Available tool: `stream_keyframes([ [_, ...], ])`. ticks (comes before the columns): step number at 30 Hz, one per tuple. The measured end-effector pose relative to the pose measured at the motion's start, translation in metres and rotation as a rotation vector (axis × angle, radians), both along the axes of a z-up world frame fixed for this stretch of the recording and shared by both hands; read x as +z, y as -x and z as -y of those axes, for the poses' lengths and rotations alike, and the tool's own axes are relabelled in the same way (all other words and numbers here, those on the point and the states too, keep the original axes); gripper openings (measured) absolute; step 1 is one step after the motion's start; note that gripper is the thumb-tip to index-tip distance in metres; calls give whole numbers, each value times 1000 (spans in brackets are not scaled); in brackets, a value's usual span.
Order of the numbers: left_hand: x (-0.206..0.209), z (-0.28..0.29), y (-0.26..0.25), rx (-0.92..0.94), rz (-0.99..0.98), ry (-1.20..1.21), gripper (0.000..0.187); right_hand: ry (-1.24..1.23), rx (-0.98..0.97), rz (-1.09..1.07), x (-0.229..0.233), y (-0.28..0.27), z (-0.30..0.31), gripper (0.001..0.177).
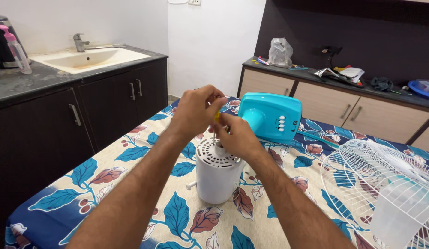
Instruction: The person uses a yellow screwdriver to unscrew and remove the top cap of a white cylindrical appliance component. They then use the screwdriver to pry open the side seam of the component's housing, separating the two halves.
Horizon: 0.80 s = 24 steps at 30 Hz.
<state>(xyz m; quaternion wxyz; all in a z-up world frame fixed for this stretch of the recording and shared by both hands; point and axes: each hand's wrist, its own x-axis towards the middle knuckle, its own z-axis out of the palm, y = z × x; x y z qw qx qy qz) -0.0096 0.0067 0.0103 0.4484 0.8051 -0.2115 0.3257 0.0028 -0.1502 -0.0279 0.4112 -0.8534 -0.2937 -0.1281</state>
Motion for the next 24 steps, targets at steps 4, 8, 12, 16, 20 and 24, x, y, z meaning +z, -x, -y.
stream_keyframes([
  [4,12,13,6,255,-45,-211,52,55,-74,-57,-3,-2,-4,27],
  [8,9,14,12,33,4,-90,39,33,-23,-138,-4,-6,4,29],
  [12,4,7,10,-156,-97,23,29,79,0,-172,-2,-11,9,33],
  [16,-1,8,4,-37,14,-49,30,52,54,-206,0,-8,3,31],
  [20,-7,14,-3,148,18,-31,34,60,3,-144,2,1,-1,26],
  [24,-11,17,-8,315,19,-12,35,-26,-63,-109,4,8,-6,28],
])
